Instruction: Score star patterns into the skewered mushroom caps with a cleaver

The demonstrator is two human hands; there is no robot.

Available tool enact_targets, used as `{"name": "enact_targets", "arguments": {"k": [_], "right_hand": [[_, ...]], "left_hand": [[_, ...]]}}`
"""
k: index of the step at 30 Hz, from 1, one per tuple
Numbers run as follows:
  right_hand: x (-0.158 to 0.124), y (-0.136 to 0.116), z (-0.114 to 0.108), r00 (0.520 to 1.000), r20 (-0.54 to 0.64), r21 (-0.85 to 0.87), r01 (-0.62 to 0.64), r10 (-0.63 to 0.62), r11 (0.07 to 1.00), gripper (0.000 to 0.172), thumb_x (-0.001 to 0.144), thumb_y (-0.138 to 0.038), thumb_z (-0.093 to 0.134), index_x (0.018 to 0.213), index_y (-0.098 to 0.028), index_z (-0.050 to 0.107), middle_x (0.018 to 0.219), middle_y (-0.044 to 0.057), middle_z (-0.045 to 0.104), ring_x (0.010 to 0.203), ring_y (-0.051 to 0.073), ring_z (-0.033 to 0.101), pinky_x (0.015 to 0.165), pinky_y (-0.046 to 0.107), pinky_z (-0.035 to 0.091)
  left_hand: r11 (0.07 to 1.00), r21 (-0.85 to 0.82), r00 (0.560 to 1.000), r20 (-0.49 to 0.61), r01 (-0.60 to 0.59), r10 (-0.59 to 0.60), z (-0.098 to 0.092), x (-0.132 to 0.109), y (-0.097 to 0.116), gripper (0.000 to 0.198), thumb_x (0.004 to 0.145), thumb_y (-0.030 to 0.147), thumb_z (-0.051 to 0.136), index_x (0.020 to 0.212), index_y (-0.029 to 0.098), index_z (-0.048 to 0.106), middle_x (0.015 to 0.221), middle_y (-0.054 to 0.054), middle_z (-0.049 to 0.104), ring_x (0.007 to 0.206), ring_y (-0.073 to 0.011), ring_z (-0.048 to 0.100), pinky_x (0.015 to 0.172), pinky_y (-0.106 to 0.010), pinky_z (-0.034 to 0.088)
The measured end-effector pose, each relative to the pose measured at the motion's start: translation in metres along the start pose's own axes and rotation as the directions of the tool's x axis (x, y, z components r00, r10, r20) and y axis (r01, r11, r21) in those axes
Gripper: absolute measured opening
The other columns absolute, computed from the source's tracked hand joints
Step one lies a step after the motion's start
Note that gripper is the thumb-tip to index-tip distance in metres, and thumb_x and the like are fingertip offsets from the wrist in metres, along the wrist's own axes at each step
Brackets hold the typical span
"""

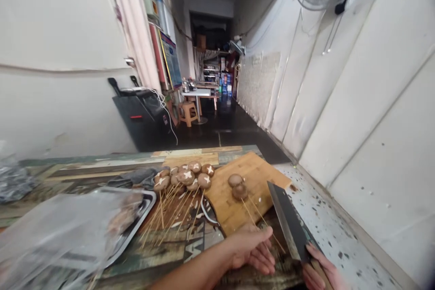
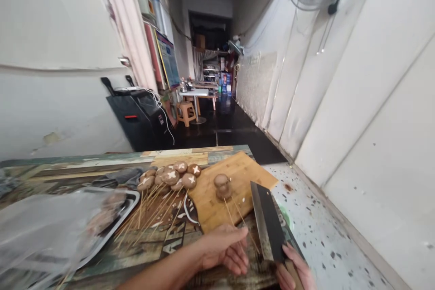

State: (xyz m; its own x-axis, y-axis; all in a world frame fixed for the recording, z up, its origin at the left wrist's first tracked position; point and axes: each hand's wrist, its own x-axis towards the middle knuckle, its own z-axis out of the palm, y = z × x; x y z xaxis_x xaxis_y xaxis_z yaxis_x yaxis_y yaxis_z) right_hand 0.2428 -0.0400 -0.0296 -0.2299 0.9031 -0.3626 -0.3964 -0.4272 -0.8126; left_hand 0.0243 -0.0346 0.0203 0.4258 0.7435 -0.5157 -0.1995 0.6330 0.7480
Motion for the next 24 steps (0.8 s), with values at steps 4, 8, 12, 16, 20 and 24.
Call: {"name": "enact_targets", "arguments": {"k": [4, 8, 12, 16, 20, 24], "right_hand": [[-0.007, -0.005, 0.013, 1.000, 0.018, 0.088, -0.011, 0.010, 0.996, 0.043, 0.072, -0.049, 0.073, 0.052, -0.021, 0.045, 0.031, -0.009, 0.032, 0.027, 0.005, 0.028, 0.031, 0.018, 0.027], [-0.019, -0.027, 0.024, 0.998, 0.024, -0.089, 0.063, -0.062, 0.994, 0.034, 0.083, -0.046, 0.064, 0.064, -0.020, 0.053, 0.031, -0.006, 0.041, 0.028, 0.006, 0.033, 0.033, 0.018, 0.024], [-0.028, -0.055, 0.037, 0.998, 0.014, -0.327, 0.057, -0.055, 0.943, 0.034, 0.083, -0.051, 0.062, 0.075, -0.020, 0.051, 0.030, -0.006, 0.045, 0.027, 0.008, 0.034, 0.033, 0.019, 0.022], [-0.026, -0.074, 0.049, 0.994, 0.112, -0.584, 0.076, -0.012, 0.808, 0.032, 0.088, -0.051, 0.054, 0.080, -0.021, 0.048, 0.033, -0.006, 0.049, 0.027, 0.009, 0.038, 0.034, 0.019, 0.022], [-0.016, -0.080, 0.058, 0.989, 0.139, -0.722, 0.060, 0.060, 0.690, 0.026, 0.089, -0.046, 0.051, 0.081, -0.023, 0.044, 0.033, -0.008, 0.049, 0.029, 0.010, 0.040, 0.036, 0.020, 0.027], [-0.008, -0.082, 0.063, 0.988, 0.130, -0.733, 0.041, 0.080, 0.679, 0.026, 0.089, -0.046, 0.048, 0.077, -0.024, 0.041, 0.033, -0.007, 0.049, 0.028, 0.010, 0.038, 0.034, 0.020, 0.026]], "left_hand": [[0.932, 0.361, 0.997, -0.076, 0.018, 0.010, -0.005, -0.023, -0.006, 0.052, 0.071, 0.068, 0.055, 0.063, 0.017, 0.052, 0.049, -0.003, 0.059, 0.039, -0.0142, 0.054, 0.045, -0.028, 0.044], [0.602, 0.777, 0.805, -0.231, -0.185, 0.546, -0.024, -0.030, 0.012, 0.022, 0.080, 0.035, 0.054, 0.074, 0.016, 0.065, 0.074, -0.007, 0.067, 0.072, -0.0215, 0.063, 0.074, -0.037, 0.049], [0.371, 0.912, 0.464, -0.254, -0.177, 0.848, -0.053, -0.007, 0.033, 0.038, 0.078, 0.026, 0.060, 0.114, 0.016, 0.060, 0.118, -0.014, 0.059, 0.114, -0.0297, 0.051, 0.100, -0.045, 0.038], [0.301, 0.940, 0.440, -0.205, -0.159, 0.874, -0.069, 0.017, 0.039, 0.030, 0.082, 0.025, 0.057, 0.110, 0.014, 0.063, 0.110, -0.014, 0.059, 0.106, -0.0281, 0.053, 0.096, -0.045, 0.042], [0.313, 0.928, 0.448, -0.196, -0.204, 0.872, -0.071, 0.023, 0.035, 0.026, 0.085, 0.023, 0.053, 0.107, 0.015, 0.064, 0.109, -0.013, 0.060, 0.104, -0.0264, 0.055, 0.095, -0.044, 0.043], [0.329, 0.917, 0.427, -0.211, -0.225, 0.879, -0.073, 0.026, 0.031, 0.029, 0.084, 0.023, 0.056, 0.110, 0.013, 0.063, 0.113, -0.014, 0.060, 0.108, -0.0264, 0.054, 0.099, -0.044, 0.042]]}}
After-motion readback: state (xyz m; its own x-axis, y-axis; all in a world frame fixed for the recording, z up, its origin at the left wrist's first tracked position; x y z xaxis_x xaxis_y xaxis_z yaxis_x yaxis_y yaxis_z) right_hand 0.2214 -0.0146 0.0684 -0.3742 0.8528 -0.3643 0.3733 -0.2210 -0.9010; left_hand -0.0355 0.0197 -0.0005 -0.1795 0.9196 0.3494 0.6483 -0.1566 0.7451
